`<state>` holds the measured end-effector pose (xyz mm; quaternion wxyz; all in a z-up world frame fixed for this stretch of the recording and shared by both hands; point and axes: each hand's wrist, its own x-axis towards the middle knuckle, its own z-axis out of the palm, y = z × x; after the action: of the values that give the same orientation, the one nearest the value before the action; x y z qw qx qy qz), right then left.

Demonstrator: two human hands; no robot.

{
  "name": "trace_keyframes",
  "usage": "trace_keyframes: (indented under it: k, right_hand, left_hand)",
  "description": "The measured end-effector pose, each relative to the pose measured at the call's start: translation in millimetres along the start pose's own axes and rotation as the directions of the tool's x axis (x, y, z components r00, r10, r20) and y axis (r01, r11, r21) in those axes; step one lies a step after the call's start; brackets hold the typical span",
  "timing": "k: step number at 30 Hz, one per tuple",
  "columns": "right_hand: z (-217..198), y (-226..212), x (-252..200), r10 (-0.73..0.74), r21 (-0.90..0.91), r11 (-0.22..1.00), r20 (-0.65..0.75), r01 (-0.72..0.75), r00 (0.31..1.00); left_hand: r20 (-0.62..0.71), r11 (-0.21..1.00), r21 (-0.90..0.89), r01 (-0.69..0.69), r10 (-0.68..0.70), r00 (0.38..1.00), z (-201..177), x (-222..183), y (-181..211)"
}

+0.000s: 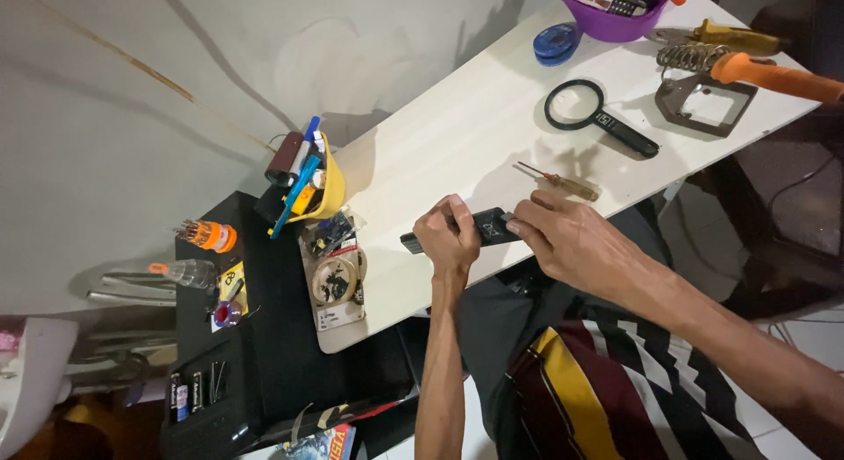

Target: Prying open the plastic casing of a laptop battery using a small flathead screwdriver to access internal cells.

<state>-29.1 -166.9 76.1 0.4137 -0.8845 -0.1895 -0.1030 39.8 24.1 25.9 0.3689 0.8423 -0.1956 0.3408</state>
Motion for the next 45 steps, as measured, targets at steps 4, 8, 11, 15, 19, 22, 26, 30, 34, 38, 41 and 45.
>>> trace_keyframes:
  k: [4,8,11,15,19,22,26,30,34,38,41,45]
  right_hand:
    - [2,1,-9,0.032,0.079,0.996,0.011,-0.033,0.999]
    - [11,9,-11,0.031,0.103,0.994,-0.017,-0.029,0.999]
    - [6,2,-16,0.029,0.137,0.990,-0.039,-0.023,0.999]
    - [9,7,-24,0.040,0.170,0.985,-0.028,-0.035,0.999]
    - [12,10,-32,0.059,0.177,0.983,-0.039,-0.051,0.997]
    - [31,17,-51,0.041,0.229,0.972,0.037,-0.048,0.998]
    - [22,-8,-57,0.109,0.316,0.945,-0.071,-0.081,0.991]
    - [-15,-19,-51,0.097,0.256,0.966,-0.293,-0.020,0.951]
    - [-23,-19,-35,0.026,0.209,0.976,-0.390,0.062,0.920]
    - [-20,-33,-23,-0.018,0.228,0.964,-0.452,0.135,0.892]
    - [-10,-32,-19,-0.018,0.255,0.954,-0.477,0.158,0.879]
    - [0,-32,-17,-0.025,0.254,0.953,-0.484,0.168,0.875]
  left_hand:
    - [-0.021,0.999,-0.026,0.038,-0.039,0.999,1,-3,-4]
    - [-0.016,0.996,-0.048,0.079,-0.080,0.997,0,-2,-1]
    - [-0.006,0.993,-0.062,0.096,-0.097,0.995,-1,-1,6]
    - [-0.001,0.993,-0.064,0.103,-0.103,0.995,2,-3,9]
    - [0.016,0.991,-0.044,0.127,-0.127,0.992,4,-3,11]
    - [-0.028,0.977,-0.141,0.158,-0.164,0.986,10,3,-14]
    - [-0.094,0.962,-0.232,0.145,-0.171,0.981,0,23,-16]
    - [-0.049,0.916,-0.333,0.224,-0.254,0.966,-7,8,-16]
    - [-0.038,0.903,-0.354,0.243,-0.273,0.961,3,3,-11]
    - [-0.042,0.916,-0.334,0.223,-0.251,0.967,6,3,-2]
    - [-0.055,0.905,-0.376,0.199,-0.236,0.970,10,3,3]
    - [-0.055,0.903,-0.385,0.193,-0.232,0.971,12,0,-1]
